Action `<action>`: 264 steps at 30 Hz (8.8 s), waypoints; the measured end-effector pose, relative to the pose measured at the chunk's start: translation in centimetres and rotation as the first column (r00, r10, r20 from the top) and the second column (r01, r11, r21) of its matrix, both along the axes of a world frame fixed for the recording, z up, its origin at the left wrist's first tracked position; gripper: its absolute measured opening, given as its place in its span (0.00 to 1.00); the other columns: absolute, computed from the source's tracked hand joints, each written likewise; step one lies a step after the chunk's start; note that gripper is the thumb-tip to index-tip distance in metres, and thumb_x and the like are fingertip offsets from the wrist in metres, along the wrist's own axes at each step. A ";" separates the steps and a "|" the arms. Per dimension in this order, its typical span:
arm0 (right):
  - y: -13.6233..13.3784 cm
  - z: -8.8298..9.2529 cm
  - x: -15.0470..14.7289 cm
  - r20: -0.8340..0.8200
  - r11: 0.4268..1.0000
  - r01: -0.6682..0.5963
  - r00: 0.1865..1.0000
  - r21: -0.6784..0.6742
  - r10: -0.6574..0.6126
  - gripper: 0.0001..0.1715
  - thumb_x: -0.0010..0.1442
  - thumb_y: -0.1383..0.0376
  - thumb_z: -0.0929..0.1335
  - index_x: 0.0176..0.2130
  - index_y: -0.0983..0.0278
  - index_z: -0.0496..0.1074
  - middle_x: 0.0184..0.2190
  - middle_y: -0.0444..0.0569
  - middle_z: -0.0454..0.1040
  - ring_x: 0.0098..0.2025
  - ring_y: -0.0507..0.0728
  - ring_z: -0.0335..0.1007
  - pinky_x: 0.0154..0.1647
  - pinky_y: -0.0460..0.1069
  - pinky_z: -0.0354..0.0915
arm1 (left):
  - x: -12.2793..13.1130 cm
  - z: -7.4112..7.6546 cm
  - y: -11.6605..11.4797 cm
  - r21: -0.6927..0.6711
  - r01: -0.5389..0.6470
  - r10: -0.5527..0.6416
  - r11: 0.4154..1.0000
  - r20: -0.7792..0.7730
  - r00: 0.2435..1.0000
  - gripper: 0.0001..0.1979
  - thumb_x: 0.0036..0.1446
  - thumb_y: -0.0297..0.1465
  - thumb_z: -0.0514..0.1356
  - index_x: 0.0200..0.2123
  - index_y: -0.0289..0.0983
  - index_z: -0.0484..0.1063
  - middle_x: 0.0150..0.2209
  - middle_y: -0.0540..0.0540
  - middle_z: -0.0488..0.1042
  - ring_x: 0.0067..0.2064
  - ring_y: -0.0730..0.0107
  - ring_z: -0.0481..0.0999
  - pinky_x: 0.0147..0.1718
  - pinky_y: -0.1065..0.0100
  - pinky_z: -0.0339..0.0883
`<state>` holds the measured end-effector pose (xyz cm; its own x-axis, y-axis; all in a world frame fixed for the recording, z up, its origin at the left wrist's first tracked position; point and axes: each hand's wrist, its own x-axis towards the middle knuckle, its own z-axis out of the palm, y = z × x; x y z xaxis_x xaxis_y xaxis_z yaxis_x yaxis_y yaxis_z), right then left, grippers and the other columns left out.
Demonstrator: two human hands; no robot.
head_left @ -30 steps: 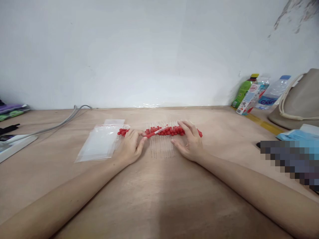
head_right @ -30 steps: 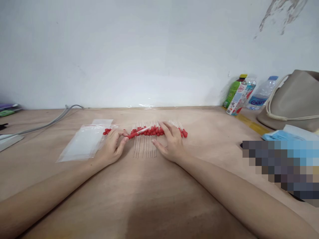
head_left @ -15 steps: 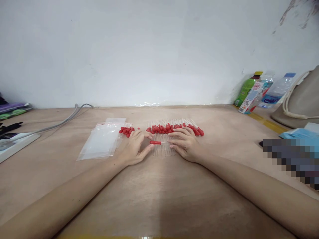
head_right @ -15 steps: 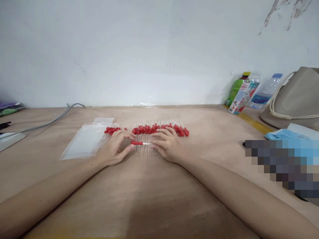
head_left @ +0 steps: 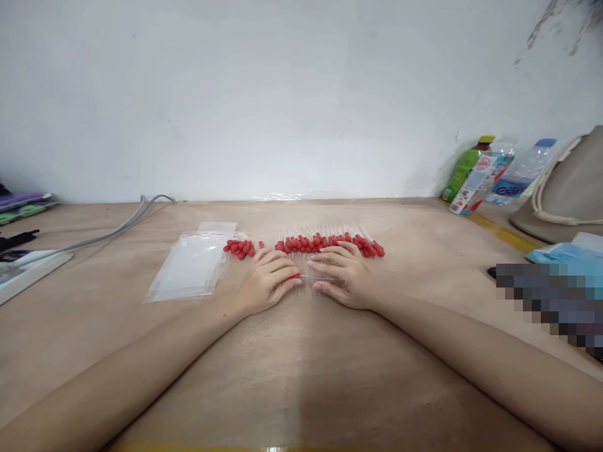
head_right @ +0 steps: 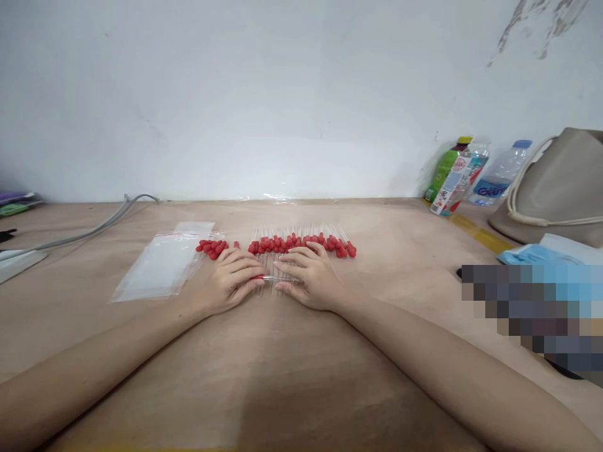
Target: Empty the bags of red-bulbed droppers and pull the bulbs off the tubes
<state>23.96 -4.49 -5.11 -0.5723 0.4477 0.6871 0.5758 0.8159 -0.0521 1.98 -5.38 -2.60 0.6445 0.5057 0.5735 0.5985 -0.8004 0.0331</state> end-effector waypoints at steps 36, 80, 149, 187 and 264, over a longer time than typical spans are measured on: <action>-0.3 -0.6 -0.4 -0.012 0.968 -0.223 0.974 0.114 0.226 0.09 0.60 0.67 0.62 0.36 0.64 0.71 0.36 0.49 0.77 0.48 0.55 0.69 0.53 0.53 0.63 | 0.2 -0.1 -0.2 0.065 0.133 -0.124 0.989 -0.127 0.984 0.09 0.59 0.30 0.51 0.38 0.39 0.72 0.44 0.49 0.75 0.54 0.64 0.66 0.59 0.52 0.43; 0.5 0.8 -4.8 0.099 0.977 0.161 0.984 -0.139 -0.148 0.09 0.56 0.65 0.63 0.30 0.66 0.72 0.28 0.50 0.70 0.35 0.55 0.61 0.38 0.50 0.51 | -11.0 2.2 6.6 -0.352 -0.638 0.727 0.685 0.270 0.632 0.15 0.45 0.40 0.59 0.36 0.38 0.67 0.30 0.49 0.73 0.29 0.69 0.72 0.28 0.69 0.66; 1.7 -0.3 -0.7 -0.016 0.994 0.104 0.994 -0.024 -0.104 0.13 0.61 0.62 0.62 0.42 0.58 0.73 0.43 0.44 0.75 0.53 0.57 0.63 0.57 0.59 0.49 | 0.5 -1.4 2.2 0.032 -0.074 0.070 0.997 0.109 0.992 0.14 0.56 0.36 0.55 0.45 0.39 0.69 0.47 0.44 0.71 0.51 0.61 0.66 0.49 0.57 0.59; 1.8 -0.4 -0.4 0.062 0.976 -0.117 0.992 0.186 0.107 0.13 0.61 0.68 0.60 0.38 0.67 0.73 0.42 0.55 0.75 0.49 0.56 0.68 0.56 0.56 0.61 | 1.3 -0.5 1.7 -0.121 -0.054 0.029 0.991 -0.202 0.979 0.16 0.63 0.35 0.44 0.38 0.38 0.71 0.54 0.49 0.66 0.60 0.62 0.56 0.60 0.49 0.39; -1.0 0.2 1.1 0.059 0.960 0.250 0.968 -0.122 -0.245 0.25 0.56 0.48 0.63 0.45 0.61 0.71 0.38 0.51 0.73 0.40 0.58 0.66 0.44 0.56 0.55 | 1.3 -1.1 5.9 0.052 -0.458 0.450 0.887 0.126 0.884 0.11 0.57 0.37 0.52 0.28 0.38 0.67 0.36 0.44 0.70 0.42 0.59 0.65 0.41 0.58 0.56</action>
